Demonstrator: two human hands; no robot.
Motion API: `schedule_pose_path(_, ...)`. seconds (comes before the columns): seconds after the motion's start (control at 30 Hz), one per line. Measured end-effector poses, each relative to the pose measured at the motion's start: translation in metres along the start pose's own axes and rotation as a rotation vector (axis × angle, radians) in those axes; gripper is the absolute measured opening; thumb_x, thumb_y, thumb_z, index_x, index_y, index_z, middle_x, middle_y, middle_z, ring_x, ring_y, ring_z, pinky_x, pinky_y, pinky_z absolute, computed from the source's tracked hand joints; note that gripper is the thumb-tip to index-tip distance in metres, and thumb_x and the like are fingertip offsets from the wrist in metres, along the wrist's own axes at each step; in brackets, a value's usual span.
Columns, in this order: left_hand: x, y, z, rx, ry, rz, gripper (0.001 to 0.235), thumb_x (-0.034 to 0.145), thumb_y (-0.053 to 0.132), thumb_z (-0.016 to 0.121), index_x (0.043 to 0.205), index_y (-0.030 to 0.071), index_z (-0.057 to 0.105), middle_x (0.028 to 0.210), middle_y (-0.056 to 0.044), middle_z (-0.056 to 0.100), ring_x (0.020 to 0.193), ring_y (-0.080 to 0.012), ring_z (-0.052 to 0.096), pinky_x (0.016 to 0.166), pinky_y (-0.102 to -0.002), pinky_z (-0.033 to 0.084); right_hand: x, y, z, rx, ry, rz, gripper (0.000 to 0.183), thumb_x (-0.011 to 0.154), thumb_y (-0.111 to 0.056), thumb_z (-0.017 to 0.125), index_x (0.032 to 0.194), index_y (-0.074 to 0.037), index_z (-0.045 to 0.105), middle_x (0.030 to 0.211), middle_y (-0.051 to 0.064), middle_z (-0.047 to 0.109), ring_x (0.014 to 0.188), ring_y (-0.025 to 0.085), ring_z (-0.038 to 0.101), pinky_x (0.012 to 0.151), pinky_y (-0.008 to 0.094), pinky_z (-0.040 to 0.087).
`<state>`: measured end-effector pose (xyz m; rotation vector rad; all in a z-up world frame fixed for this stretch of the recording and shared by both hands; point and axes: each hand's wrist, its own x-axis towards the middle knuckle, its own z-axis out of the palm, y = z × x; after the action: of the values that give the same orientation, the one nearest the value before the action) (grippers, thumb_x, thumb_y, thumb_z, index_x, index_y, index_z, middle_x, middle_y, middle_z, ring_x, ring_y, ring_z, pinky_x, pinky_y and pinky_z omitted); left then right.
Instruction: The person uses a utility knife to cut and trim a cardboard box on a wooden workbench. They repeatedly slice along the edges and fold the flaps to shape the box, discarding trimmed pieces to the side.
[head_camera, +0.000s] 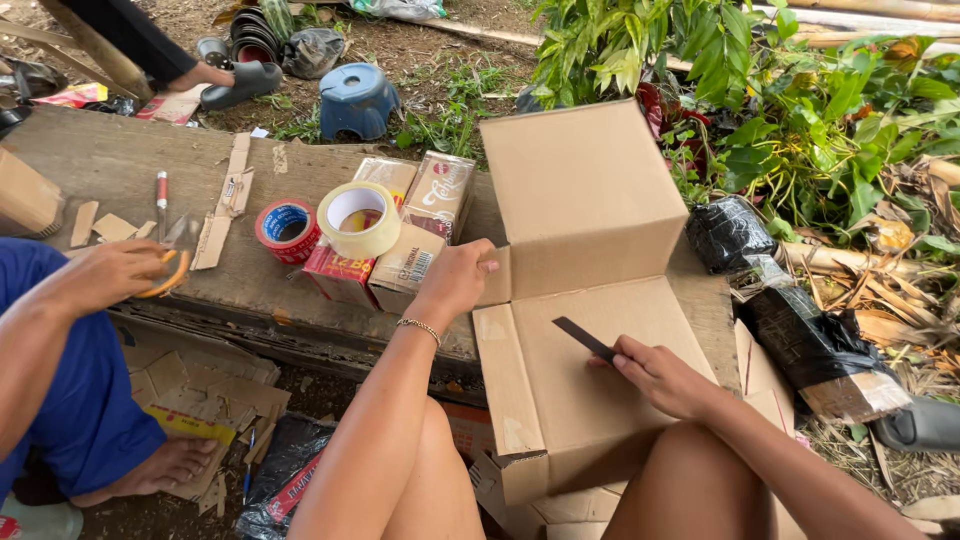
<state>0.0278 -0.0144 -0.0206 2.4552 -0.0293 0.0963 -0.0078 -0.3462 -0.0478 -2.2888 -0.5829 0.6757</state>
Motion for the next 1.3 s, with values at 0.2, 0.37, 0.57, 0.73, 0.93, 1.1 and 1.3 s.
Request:
schedule_pose_path(0.2,0.001,-0.011,0.001,0.011,0.079,0.230,0.017,0.091,0.015,0.067,0.102,0.003,0.071,0.097,-0.021,0.070,0.099,-0.0420,0.066,0.083,-0.050,0.051,0.002,-0.021,0.005,0.025,0.261,0.053,0.026,0.099,-0.024,0.053,0.098,-0.004,0.070,0.087,0.011,0.080,0.079,0.023,0.074,0.075,0.036,0.056)
schedule_pose_path(0.37,0.001,-0.010,0.004,0.131,0.061,0.217,0.015,0.094,0.016,0.066,0.093,0.001,0.067,0.093,-0.019,0.069,0.098,-0.0395,0.067,0.082,-0.050,0.052,0.008,-0.050,0.021,0.108,0.571,0.025,0.024,0.100,-0.023,0.057,0.094,-0.002,0.066,0.071,0.013,0.074,0.062,0.024,0.071,0.062,0.038,0.055)
schedule_pose_path(0.57,-0.008,0.002,0.006,0.290,0.055,0.186,0.011,0.095,0.015,0.064,0.097,0.004,0.061,0.097,-0.014,0.071,0.098,-0.0360,0.069,0.078,-0.050,0.054,0.060,-0.100,0.047,-0.295,0.856,-0.266,0.023,0.101,-0.021,0.057,0.084,-0.005,0.055,0.069,0.014,0.065,0.057,0.038,0.063,0.054,0.049,0.048)
schedule_pose_path(0.73,-0.009,0.001,0.003,0.300,0.101,0.228,0.006,0.092,0.013,0.066,0.096,0.008,0.067,0.095,-0.012,0.072,0.097,-0.0332,0.070,0.079,-0.047,0.056,0.096,-0.104,0.054,-0.381,0.870,-0.317,0.024,0.102,-0.019,0.056,0.083,-0.006,0.051,0.074,0.013,0.065,0.055,0.040,0.062,0.049,0.051,0.048)
schedule_pose_path(0.93,-0.003,-0.006,0.005,0.350,0.122,0.235,0.012,0.084,0.004,0.067,0.095,0.009,0.068,0.092,-0.011,0.073,0.094,-0.0319,0.072,0.077,-0.046,0.057,0.119,-0.089,0.062,-0.468,0.902,-0.283,0.022,0.098,-0.020,0.058,0.082,-0.006,0.051,0.071,0.014,0.066,0.054,0.041,0.063,0.047,0.053,0.048)
schedule_pose_path(1.1,-0.002,-0.009,0.002,0.309,0.075,0.243,0.003,0.089,0.009,0.067,0.092,0.007,0.067,0.091,-0.011,0.073,0.093,-0.0327,0.071,0.076,-0.047,0.055,0.128,-0.089,0.064,-0.450,0.850,-0.200,0.025,0.097,-0.023,0.058,0.081,-0.005,0.053,0.071,0.018,0.068,0.056,0.042,0.064,0.050,0.055,0.049)
schedule_pose_path(1.3,-0.003,-0.003,-0.002,0.279,0.053,0.262,0.006,0.088,0.004,0.064,0.091,0.008,0.067,0.090,-0.008,0.074,0.093,-0.0316,0.071,0.075,-0.046,0.056,0.126,-0.098,0.066,-0.416,0.788,-0.170,0.026,0.100,-0.023,0.057,0.081,-0.005,0.055,0.071,0.018,0.070,0.057,0.042,0.066,0.051,0.055,0.050)
